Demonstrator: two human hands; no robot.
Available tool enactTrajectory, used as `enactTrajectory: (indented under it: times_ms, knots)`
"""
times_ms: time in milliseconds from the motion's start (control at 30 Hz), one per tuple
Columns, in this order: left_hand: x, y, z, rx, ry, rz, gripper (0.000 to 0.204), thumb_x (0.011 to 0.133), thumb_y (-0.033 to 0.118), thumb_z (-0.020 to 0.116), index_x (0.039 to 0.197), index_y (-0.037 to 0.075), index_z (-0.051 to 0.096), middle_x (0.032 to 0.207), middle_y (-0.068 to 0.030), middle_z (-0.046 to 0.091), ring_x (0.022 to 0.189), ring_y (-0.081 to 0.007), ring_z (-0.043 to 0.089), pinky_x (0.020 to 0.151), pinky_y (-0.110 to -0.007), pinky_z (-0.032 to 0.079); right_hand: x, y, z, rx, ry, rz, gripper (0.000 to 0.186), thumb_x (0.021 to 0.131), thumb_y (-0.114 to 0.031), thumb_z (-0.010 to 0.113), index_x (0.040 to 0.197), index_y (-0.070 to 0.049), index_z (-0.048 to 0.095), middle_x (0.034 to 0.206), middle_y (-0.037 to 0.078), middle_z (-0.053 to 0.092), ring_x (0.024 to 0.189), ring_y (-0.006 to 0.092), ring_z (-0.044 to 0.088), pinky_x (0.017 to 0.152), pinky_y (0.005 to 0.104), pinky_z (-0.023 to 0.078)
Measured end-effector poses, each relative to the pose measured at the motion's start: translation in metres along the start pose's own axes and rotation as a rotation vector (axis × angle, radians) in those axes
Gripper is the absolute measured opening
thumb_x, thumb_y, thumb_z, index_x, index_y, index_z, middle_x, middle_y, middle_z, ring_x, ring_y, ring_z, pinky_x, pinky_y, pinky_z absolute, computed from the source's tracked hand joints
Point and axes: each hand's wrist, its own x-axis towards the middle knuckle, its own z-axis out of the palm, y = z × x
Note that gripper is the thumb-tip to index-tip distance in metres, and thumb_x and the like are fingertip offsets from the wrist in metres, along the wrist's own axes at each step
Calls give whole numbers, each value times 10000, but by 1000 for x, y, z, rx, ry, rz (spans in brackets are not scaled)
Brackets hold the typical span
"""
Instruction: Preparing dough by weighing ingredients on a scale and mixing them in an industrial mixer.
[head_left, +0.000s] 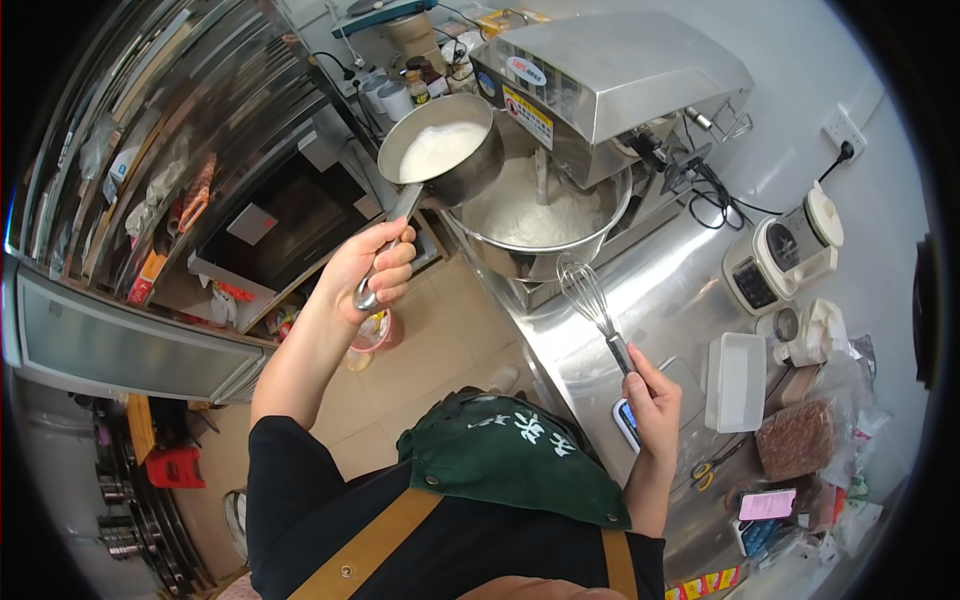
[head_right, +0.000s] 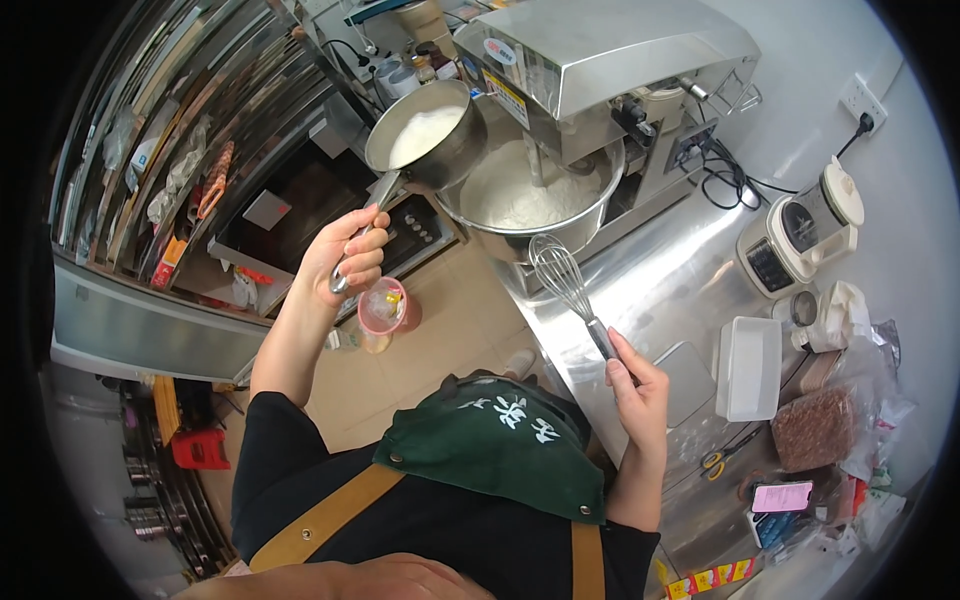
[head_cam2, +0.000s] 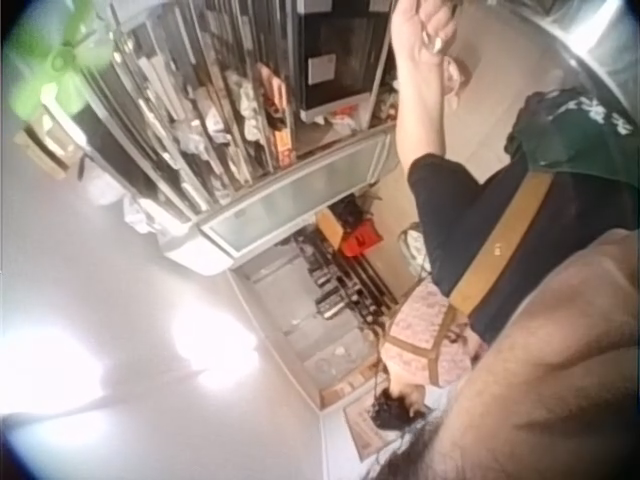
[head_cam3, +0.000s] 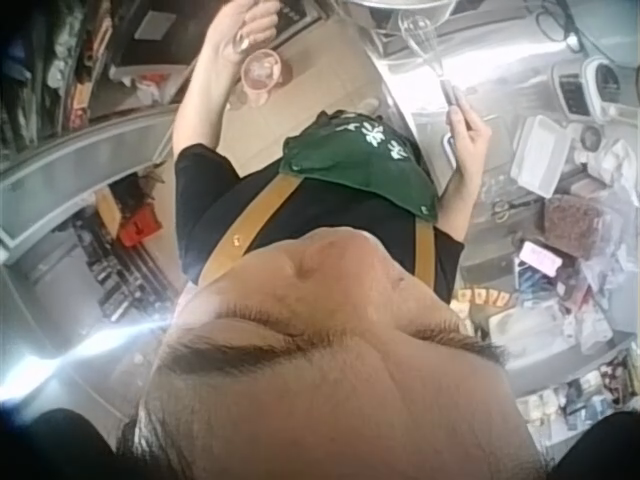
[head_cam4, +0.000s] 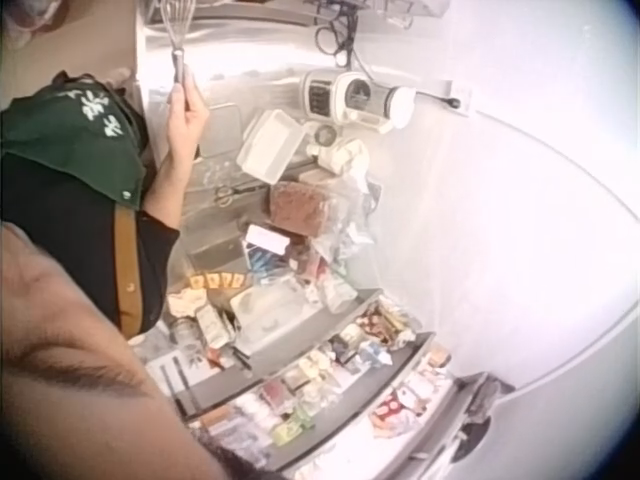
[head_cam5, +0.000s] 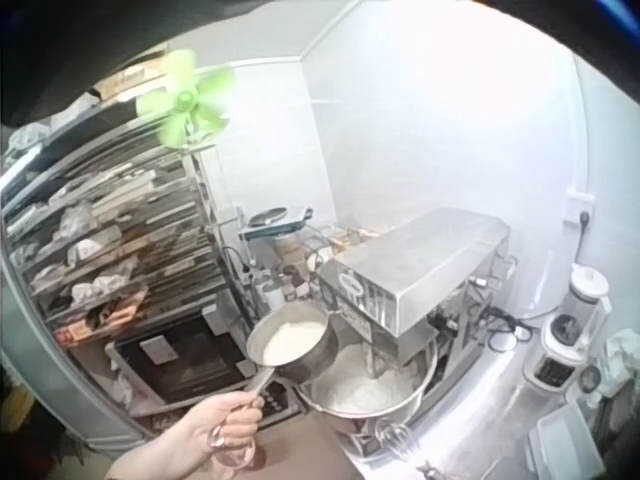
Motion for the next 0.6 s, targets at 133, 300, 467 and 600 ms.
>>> enactTrajectory:
  times_ms: [133, 300, 467, 600]
  knots:
    - [-1, -2, 3, 13, 16, -26, 190, 910, 214, 429, 803, 61, 465, 488, 41, 356, 320, -70, 331, 292, -229, 320, -2, 1, 2, 13, -3, -35, 345, 826, -1, 499, 1170, 14, 523, 649, -4, 497, 519, 22, 373, 472, 164, 286]
    - [9, 6, -2, 55, -3, 20, 189, 911, 213, 426, 806, 59, 459, 499, 35, 362, 324, -73, 334, 298, -226, 322, -3, 4, 1, 25, 3, -35, 341, 828, -1, 500, 1167, 17, 524, 663, 4, 505, 545, 32, 396, 490, 165, 301]
    - [11, 1, -2, 92, 33, 59, 219, 923, 220, 398, 840, 38, 486, 477, 36, 361, 305, -68, 332, 279, -225, 335, -7, 6, 1, 39, 7, -35, 341, 829, -2, 501, 1169, 24, 519, 668, 6, 507, 554, 35, 404, 494, 167, 307]
    - [16, -7, -7, 324, 119, 140, 192, 920, 218, 422, 823, 58, 464, 481, 33, 373, 314, -69, 351, 280, -223, 330, -10, 9, -2, 56, 2, -26, 348, 833, -6, 501, 1180, 27, 506, 660, 0, 499, 542, 33, 393, 486, 166, 300]
